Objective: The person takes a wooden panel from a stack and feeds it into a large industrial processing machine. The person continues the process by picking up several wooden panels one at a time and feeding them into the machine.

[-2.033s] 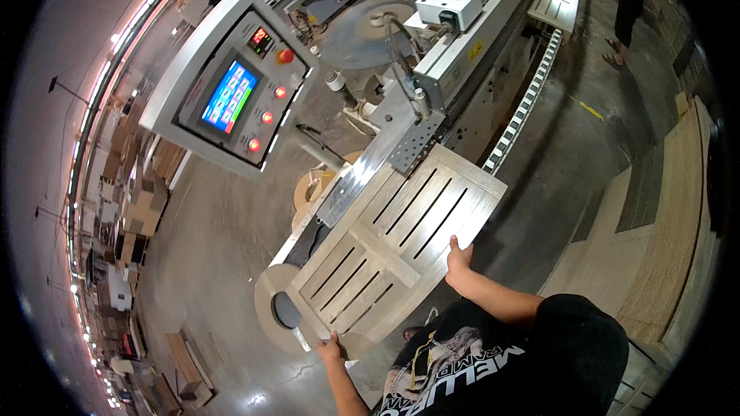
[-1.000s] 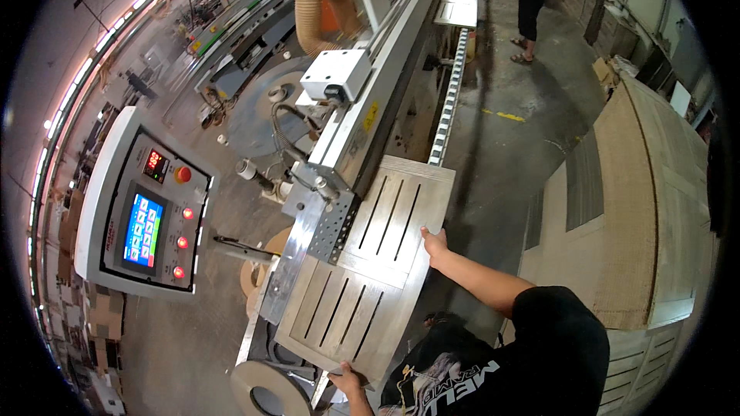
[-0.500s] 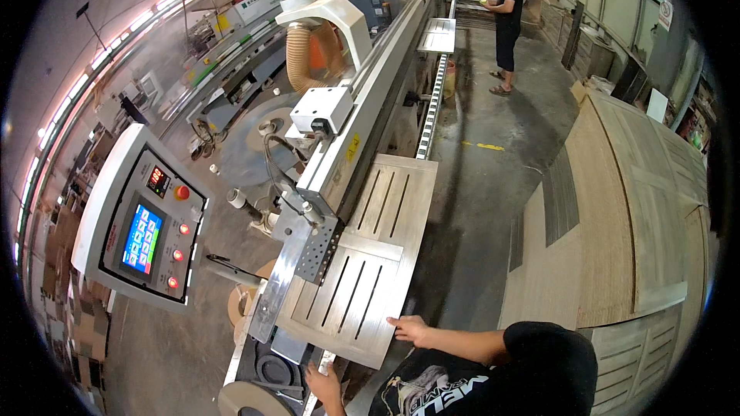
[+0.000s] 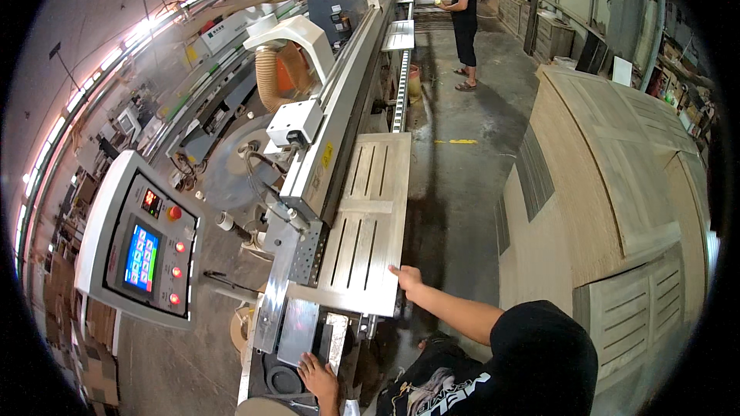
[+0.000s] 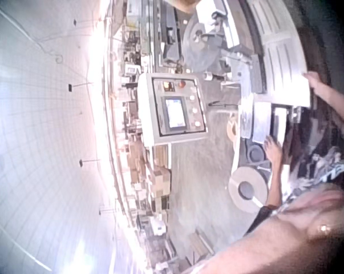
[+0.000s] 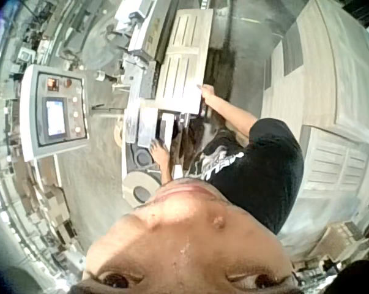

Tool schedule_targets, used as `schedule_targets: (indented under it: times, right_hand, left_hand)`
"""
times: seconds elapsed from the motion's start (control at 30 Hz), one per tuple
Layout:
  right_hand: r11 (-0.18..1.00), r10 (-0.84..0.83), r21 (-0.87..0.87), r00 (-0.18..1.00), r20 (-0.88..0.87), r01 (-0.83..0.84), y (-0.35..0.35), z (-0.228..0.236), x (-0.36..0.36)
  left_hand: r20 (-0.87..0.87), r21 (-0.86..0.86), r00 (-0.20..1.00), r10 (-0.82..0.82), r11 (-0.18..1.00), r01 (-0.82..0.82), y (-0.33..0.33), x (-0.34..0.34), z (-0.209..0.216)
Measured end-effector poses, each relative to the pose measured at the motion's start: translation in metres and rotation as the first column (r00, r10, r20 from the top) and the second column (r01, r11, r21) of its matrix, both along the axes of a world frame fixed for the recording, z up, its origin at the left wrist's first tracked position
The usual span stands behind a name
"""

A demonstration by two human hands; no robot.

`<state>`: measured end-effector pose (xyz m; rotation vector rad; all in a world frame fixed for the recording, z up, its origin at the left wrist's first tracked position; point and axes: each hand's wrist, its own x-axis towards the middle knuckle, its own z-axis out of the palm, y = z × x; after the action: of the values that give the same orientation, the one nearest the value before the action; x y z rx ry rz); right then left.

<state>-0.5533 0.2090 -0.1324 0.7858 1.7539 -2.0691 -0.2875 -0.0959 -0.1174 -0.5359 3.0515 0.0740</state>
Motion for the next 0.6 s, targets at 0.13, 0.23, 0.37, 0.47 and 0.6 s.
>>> schedule_targets:
  times: [0.13,0.23,0.37,0.47,0.6]
  right_hand:
    - [0.996,-0.081,-0.029,0.996,0.046,0.082,-0.009,-0.012,0.024]
    - [0.973,-0.078,-0.211,0.994,0.072,0.092,-0.019,-0.020,0.085]
    - [0.978,0.006,-0.204,0.978,0.210,0.038,-0.006,-0.020,0.181]
    - [1.000,0.006,0.023,0.999,0.034,-0.006,0.027,-0.002,0.231]
    - [0.869,0.110,0.486,0.923,-0.368,0.090,0.083,0.051,0.267]
  left_hand:
    - [-0.043,0.046,0.998,-0.034,0.998,0.036,-0.008,0.003,0.007]
    - [-0.086,0.078,0.995,-0.043,0.996,0.050,-0.017,0.011,0.001]
    - [-0.151,0.110,0.987,-0.060,0.991,0.077,-0.013,0.011,0.006]
    - [-0.199,0.116,0.977,-0.078,0.988,0.103,-0.020,0.013,0.001]
    - [-0.250,0.110,0.965,-0.085,0.987,0.115,-0.034,0.020,-0.005]
